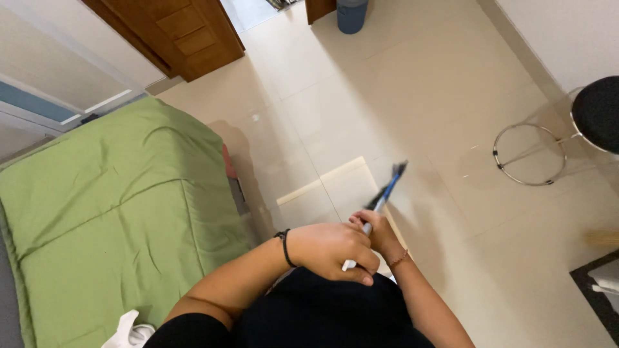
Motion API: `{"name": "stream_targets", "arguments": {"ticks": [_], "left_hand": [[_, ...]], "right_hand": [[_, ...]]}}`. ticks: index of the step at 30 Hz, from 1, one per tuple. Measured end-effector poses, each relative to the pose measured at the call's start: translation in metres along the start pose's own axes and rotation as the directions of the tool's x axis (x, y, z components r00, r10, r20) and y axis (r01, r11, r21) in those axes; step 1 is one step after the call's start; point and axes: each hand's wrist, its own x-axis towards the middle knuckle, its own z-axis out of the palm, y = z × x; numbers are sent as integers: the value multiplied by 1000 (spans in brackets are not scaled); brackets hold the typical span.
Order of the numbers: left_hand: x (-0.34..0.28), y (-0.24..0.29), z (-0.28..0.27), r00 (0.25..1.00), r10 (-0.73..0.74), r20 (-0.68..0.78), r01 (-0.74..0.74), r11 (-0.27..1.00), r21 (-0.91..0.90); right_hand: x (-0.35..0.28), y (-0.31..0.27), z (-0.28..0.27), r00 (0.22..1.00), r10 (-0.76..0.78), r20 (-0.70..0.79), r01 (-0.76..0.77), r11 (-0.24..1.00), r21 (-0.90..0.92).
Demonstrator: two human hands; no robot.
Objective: The person sweeps the tiled floor of a bedroom using a broom. They move the broom back and forth across the floor, navigating around a bed, a stool, and a storage unit.
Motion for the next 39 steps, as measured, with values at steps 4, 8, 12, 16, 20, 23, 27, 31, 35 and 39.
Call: {"name": "stream_targets", "arguments": {"ticks": [4, 8, 12, 16, 20, 23, 27, 31, 35, 39], "left_hand": [[-30, -14, 8, 995, 78, -59, -81, 995, -54], [-51, -37, 52, 999, -16, -51, 0, 958, -287], [-47, -29, 68, 989, -128, -73, 105, 960, -259], [-26, -8, 57, 994, -84, -73, 85, 996, 13], [-10, 25, 36, 997, -73, 11, 72, 997, 37], [2, 39, 45, 1000, -8, 11, 8, 1000, -6], [28, 28, 103, 990, 65, 124, -42, 983, -176], [64, 3, 203, 958, 131, 256, -28, 929, -369], [109, -31, 313, 920, 146, 364, 114, 789, -604], [128, -37, 366, 901, 116, 418, 178, 781, -599]], "right_hand": [[-47, 0, 6, 994, 66, 87, -63, 997, -37], [-87, 47, 30, 970, 195, 142, -188, 980, -66], [-69, 46, 39, 990, 109, 94, -101, 991, -90], [-35, 37, 45, 996, -7, 91, -4, 992, 126], [-35, -17, 16, 999, -31, 14, 29, 991, 129], [-79, -27, -6, 1000, -4, -11, 5, 998, 64], [-184, 17, -25, 981, 189, -48, -191, 981, -31], [-332, 61, -34, 937, 290, -196, -297, 955, -4], [-460, 108, -38, 775, 593, -217, -612, 790, -28], [-510, 121, -27, 669, 719, -187, -734, 678, -20]]}}
